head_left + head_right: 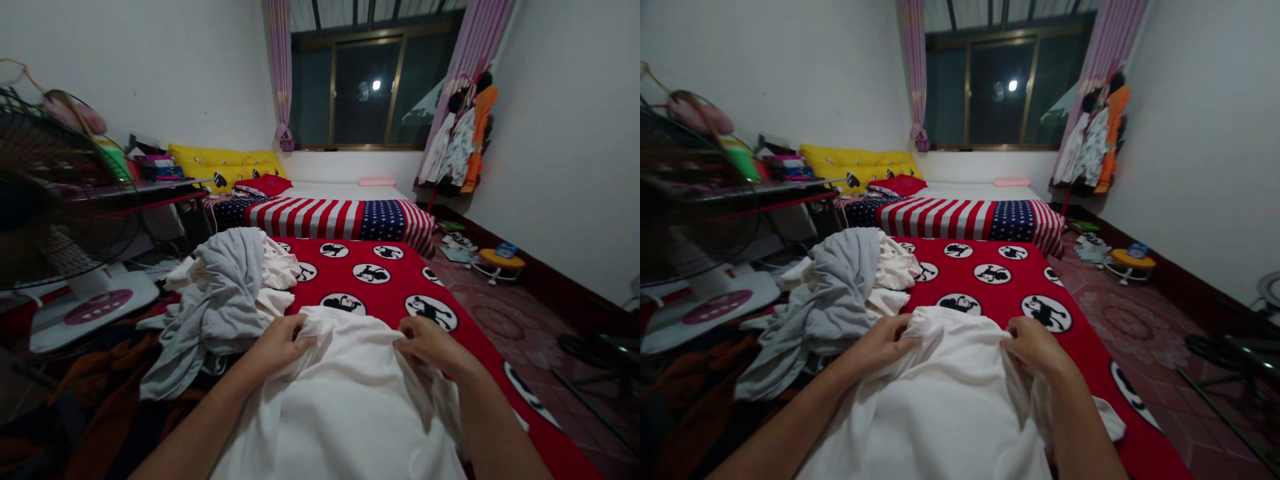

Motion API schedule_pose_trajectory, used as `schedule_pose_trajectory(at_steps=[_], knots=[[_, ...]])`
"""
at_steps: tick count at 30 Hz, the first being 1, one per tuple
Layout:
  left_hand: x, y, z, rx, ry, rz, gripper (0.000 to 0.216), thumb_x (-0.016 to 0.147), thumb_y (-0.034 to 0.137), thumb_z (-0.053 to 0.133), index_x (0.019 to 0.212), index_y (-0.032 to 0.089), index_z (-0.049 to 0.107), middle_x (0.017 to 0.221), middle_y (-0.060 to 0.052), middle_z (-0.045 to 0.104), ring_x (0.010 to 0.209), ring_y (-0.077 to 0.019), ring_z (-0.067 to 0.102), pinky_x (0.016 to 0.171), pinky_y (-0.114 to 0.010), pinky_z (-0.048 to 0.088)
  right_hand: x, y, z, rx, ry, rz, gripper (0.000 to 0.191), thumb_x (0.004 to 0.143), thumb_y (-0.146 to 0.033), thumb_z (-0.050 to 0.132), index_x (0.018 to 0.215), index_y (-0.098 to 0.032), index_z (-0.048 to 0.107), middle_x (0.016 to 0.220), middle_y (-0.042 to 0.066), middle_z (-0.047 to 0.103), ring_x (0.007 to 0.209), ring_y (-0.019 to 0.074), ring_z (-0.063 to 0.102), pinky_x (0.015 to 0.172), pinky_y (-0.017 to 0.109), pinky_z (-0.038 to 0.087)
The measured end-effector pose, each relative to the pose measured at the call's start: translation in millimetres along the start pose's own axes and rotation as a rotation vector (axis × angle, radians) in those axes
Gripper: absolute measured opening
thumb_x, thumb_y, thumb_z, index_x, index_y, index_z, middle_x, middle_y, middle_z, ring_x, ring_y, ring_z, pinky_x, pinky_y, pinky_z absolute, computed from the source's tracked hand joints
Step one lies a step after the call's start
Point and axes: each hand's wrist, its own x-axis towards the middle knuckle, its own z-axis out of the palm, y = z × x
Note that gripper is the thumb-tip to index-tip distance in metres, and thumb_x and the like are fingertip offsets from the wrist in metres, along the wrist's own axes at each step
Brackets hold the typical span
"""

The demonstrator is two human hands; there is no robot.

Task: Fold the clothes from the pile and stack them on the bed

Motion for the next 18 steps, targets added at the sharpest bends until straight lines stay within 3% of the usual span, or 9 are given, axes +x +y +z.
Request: schedule_pose_trajectory(at_steps=[2, 4, 6, 7, 9, 11, 13, 16, 18], knots=[[10.1, 0.0, -7.3, -0.364, 0.256, 0.02, 0.028, 0.079, 0.037, 0.06, 0.095, 0.015, 0.061, 0.086, -0.004, 0.068, 0.082, -0.0204, 0.064, 0.072, -0.028, 0.049, 6.1, -2.3, -3.0, 0.389, 0.228, -0.024, 0.015, 0.069, -0.033, 0.06, 0.07, -0.019, 0.054, 0.065, 0.003, 0.063, 0.061, 0.0169, 0.063, 0.054, 0.024, 0.046], [27.2, 1.7, -16.6, -0.598, 0.505, 0.082, 0.041, 0.082, 0.043, 0.058, 0.113, 0.017, 0.055, 0.1, -0.006, 0.068, 0.091, -0.02, 0.064, 0.077, -0.028, 0.051, 11.7, -7.4, -5.3, 0.755, 0.56, -0.146, 0.029, 0.071, -0.039, 0.063, 0.091, -0.021, 0.054, 0.099, 0.008, 0.067, 0.091, 0.0213, 0.066, 0.073, 0.03, 0.053], [50.0, 2.2, -27.2, -0.632, 0.582, 0.197, 0.048, 0.086, 0.04, 0.054, 0.129, 0.02, 0.044, 0.12, -0.008, 0.061, 0.107, -0.0202, 0.06, 0.089, -0.031, 0.049, 15.6, -13.7, -5.3, 0.934, 0.794, -0.322, 0.053, 0.069, -0.039, 0.068, 0.116, -0.025, 0.046, 0.137, 0.01, 0.047, 0.127, 0.0224, 0.048, 0.095, 0.035, 0.046], [61.6, 1.1, -32.1, -0.57, 0.567, 0.231, 0.053, 0.086, 0.036, 0.054, 0.134, 0.021, 0.04, 0.13, -0.01, 0.055, 0.117, -0.0212, 0.055, 0.095, -0.033, 0.046, 16.9, -16.6, -4.1, 0.958, 0.834, -0.377, 0.064, 0.069, -0.039, 0.069, 0.125, -0.026, 0.04, 0.147, 0.01, 0.035, 0.136, 0.0221, 0.036, 0.103, 0.037, 0.04], [80.7, -4.6, -39.7, -0.294, 0.52, 0.191, 0.058, 0.082, 0.026, 0.058, 0.136, 0.017, 0.04, 0.143, -0.014, 0.042, 0.131, -0.0254, 0.041, 0.107, -0.039, 0.037, 18.6, -20.6, 1.8, 0.929, 0.765, -0.373, 0.074, 0.07, -0.041, 0.069, 0.133, -0.027, 0.034, 0.153, 0.011, 0.024, 0.142, 0.0229, 0.023, 0.11, 0.041, 0.031], [89.3, -14.1, -42.9, 0.056, 0.459, 0.123, 0.052, 0.08, 0.017, 0.056, 0.131, 0.013, 0.049, 0.145, -0.016, 0.039, 0.136, -0.0273, 0.035, 0.112, -0.042, 0.029, 19.8, -22.8, 13.2, 0.846, 0.613, -0.303, 0.067, 0.074, -0.046, 0.066, 0.131, -0.024, 0.039, 0.15, 0.013, 0.032, 0.141, 0.0258, 0.027, 0.109, 0.045, 0.031], [86.7, -25.8, -42.1, 0.362, 0.388, 0.094, 0.043, 0.082, 0.012, 0.05, 0.125, 0.014, 0.055, 0.14, -0.015, 0.046, 0.136, -0.0271, 0.035, 0.113, -0.044, 0.025, 20.6, -24.7, 30.7, 0.711, 0.443, -0.278, 0.056, 0.077, -0.05, 0.061, 0.124, -0.022, 0.049, 0.141, 0.013, 0.046, 0.134, 0.0281, 0.039, 0.105, 0.047, 0.037], [71.3, -43.4, -39.4, 0.691, 0.292, 0.057, 0.047, 0.083, 0.02, 0.054, 0.13, 0.015, 0.053, 0.137, -0.015, 0.049, 0.135, -0.0307, 0.035, 0.112, -0.048, 0.024, 20.4, -28.8, 64.1, 0.399, 0.274, -0.319, 0.05, 0.079, -0.046, 0.058, 0.121, -0.02, 0.055, 0.134, 0.013, 0.053, 0.127, 0.0284, 0.046, 0.105, 0.046, 0.038], [61.2, -51.5, -40.2, 0.828, 0.204, 0.064, 0.064, 0.079, 0.032, 0.062, 0.138, 0.015, 0.044, 0.14, -0.017, 0.046, 0.133, -0.0334, 0.036, 0.109, -0.047, 0.028, 19.0, -31.3, 83.9, 0.142, 0.235, -0.347, 0.049, 0.077, -0.038, 0.061, 0.121, -0.018, 0.058, 0.139, 0.015, 0.049, 0.131, 0.0302, 0.042, 0.11, 0.047, 0.03]])
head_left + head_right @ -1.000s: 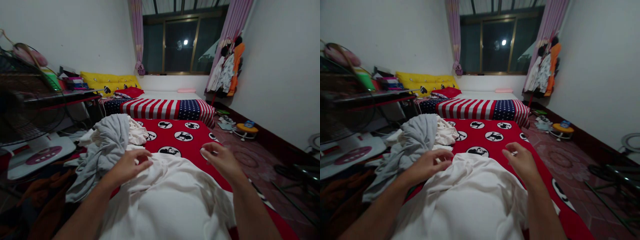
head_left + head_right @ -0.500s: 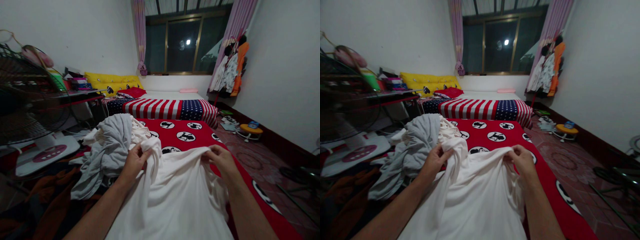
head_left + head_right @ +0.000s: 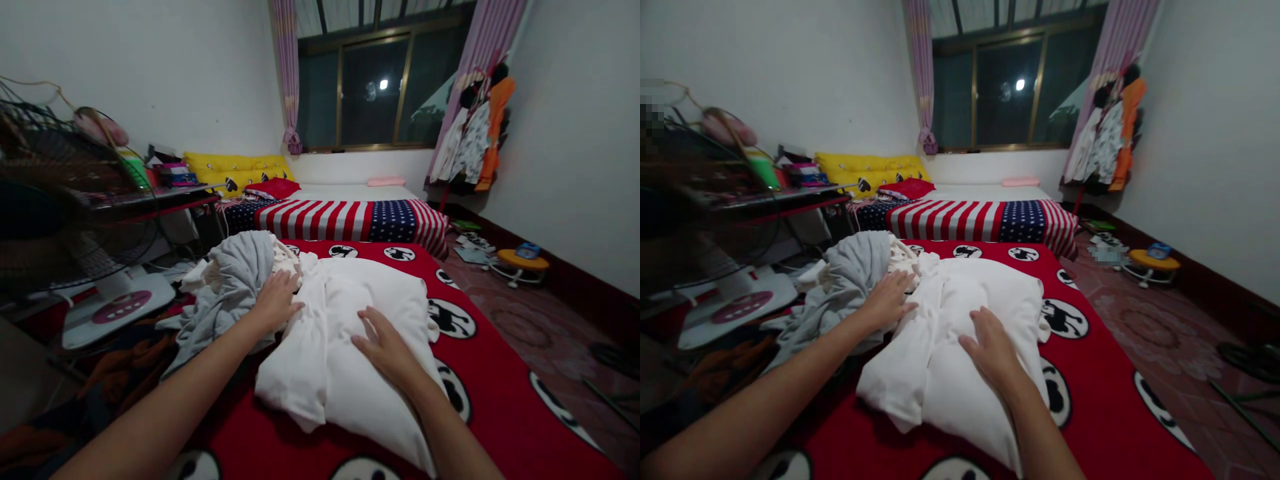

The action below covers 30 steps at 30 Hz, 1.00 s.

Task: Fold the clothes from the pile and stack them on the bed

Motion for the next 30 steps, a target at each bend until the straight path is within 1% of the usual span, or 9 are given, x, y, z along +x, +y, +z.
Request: schedule_pose_trajectory(at_steps=[3, 6, 10, 13, 16, 19, 22, 26, 30], knots=[[-7.2, -7.7, -5.6, 0.118, -0.094, 0.102, 0.075, 0.077, 0.031, 0.062, 0.146, 0.017, 0.032, 0.125, -0.016, 0.058, 0.118, -0.0322, 0.051, 0.096, -0.044, 0.039, -5.3, 0.5, 13.6, -0.237, -0.068, -0.049, 0.042, 0.078, -0.031, 0.061, 0.117, -0.015, 0.062, 0.143, 0.017, 0.044, 0.136, 0.0318, 0.035, 0.113, 0.049, 0.025], [-6.6, -13.5, -21.7, 0.206, -0.17, 0.094, 0.064, 0.08, 0.017, 0.053, 0.143, 0.02, 0.039, 0.103, -0.013, 0.067, 0.097, -0.0301, 0.061, 0.082, -0.041, 0.044, -6.0, 3.3, 11.2, -0.267, -0.078, -0.063, 0.037, 0.082, -0.031, 0.058, 0.115, -0.016, 0.063, 0.144, 0.015, 0.044, 0.135, 0.0286, 0.038, 0.112, 0.045, 0.027], [-5.9, -16.1, -38.4, 0.298, -0.346, 0.123, 0.031, 0.079, 0.015, 0.056, 0.106, 0.019, 0.07, 0.092, -0.014, 0.069, 0.091, -0.0321, 0.063, 0.078, -0.041, 0.042, -5.9, 7.5, 8.1, -0.234, -0.046, -0.082, 0.036, 0.081, -0.031, 0.059, 0.114, -0.016, 0.064, 0.142, 0.016, 0.046, 0.134, 0.0275, 0.04, 0.112, 0.044, 0.029], [-5.7, -8.8, -36.0, 0.335, -0.41, 0.144, 0.015, 0.075, 0.014, 0.062, 0.084, 0.011, 0.073, 0.088, -0.018, 0.069, 0.091, -0.0341, 0.062, 0.079, -0.042, 0.042, -5.5, 10.6, 13.8, -0.18, -0.031, -0.074, 0.036, 0.078, -0.03, 0.061, 0.111, -0.017, 0.065, 0.142, 0.015, 0.046, 0.133, 0.0283, 0.04, 0.111, 0.045, 0.03], [-3.8, 6.3, -27.1, 0.331, -0.363, 0.168, 0.014, 0.075, 0.009, 0.058, 0.079, 0.01, 0.072, 0.091, -0.017, 0.067, 0.095, -0.0313, 0.06, 0.082, -0.04, 0.041, -0.7, 13.4, 12.3, -0.059, 0.027, -0.032, 0.033, 0.075, -0.03, 0.061, 0.105, -0.017, 0.067, 0.134, 0.014, 0.055, 0.125, 0.0279, 0.05, 0.105, 0.043, 0.037], [-7.0, 24.5, -20.9, 0.193, -0.199, 0.114, 0.022, 0.083, 0.011, 0.047, 0.088, 0.014, 0.069, 0.1, -0.013, 0.064, 0.094, -0.0238, 0.06, 0.079, -0.033, 0.043, 5.7, 14.7, -15.6, 0.033, 0.145, 0.127, 0.031, 0.08, -0.035, 0.052, 0.103, -0.019, 0.066, 0.107, 0.01, 0.07, 0.092, 0.023, 0.067, 0.082, 0.036, 0.05], [-22.6, 40.2, -20.4, 0.002, -0.13, 0.007, 0.03, 0.091, 0.029, 0.042, 0.113, 0.018, 0.059, 0.101, -0.01, 0.065, 0.09, -0.0222, 0.063, 0.074, -0.03, 0.045, 5.6, 17.4, -64.4, -0.254, 0.218, 0.347, 0.032, 0.084, -0.045, 0.046, 0.091, -0.022, 0.067, 0.092, 0.009, 0.071, 0.077, 0.0247, 0.068, 0.067, 0.035, 0.048], [-54.6, 49.9, -26.2, -0.067, -0.267, -0.054, 0.052, 0.084, 0.058, 0.047, 0.117, 0.018, 0.054, 0.096, -0.013, 0.069, 0.091, -0.0303, 0.065, 0.073, -0.035, 0.044, -4.9, 27.7, -107.2, -0.536, -0.101, 0.549, 0.048, 0.078, -0.064, 0.047, 0.064, -0.023, 0.066, 0.079, 0.013, 0.07, 0.079, 0.0308, 0.066, 0.06, 0.036, 0.044], [-80.6, 47.2, -32.5, -0.14, -0.359, -0.031, 0.045, 0.079, 0.057, 0.054, 0.106, 0.022, 0.058, 0.091, -0.009, 0.07, 0.087, -0.0285, 0.065, 0.07, -0.033, 0.042, -12.6, 32.2, -102.1, -0.462, -0.342, 0.438, 0.034, 0.068, -0.054, 0.064, 0.061, -0.021, 0.063, 0.068, 0.007, 0.067, 0.065, 0.0225, 0.062, 0.055, 0.029, 0.039]])
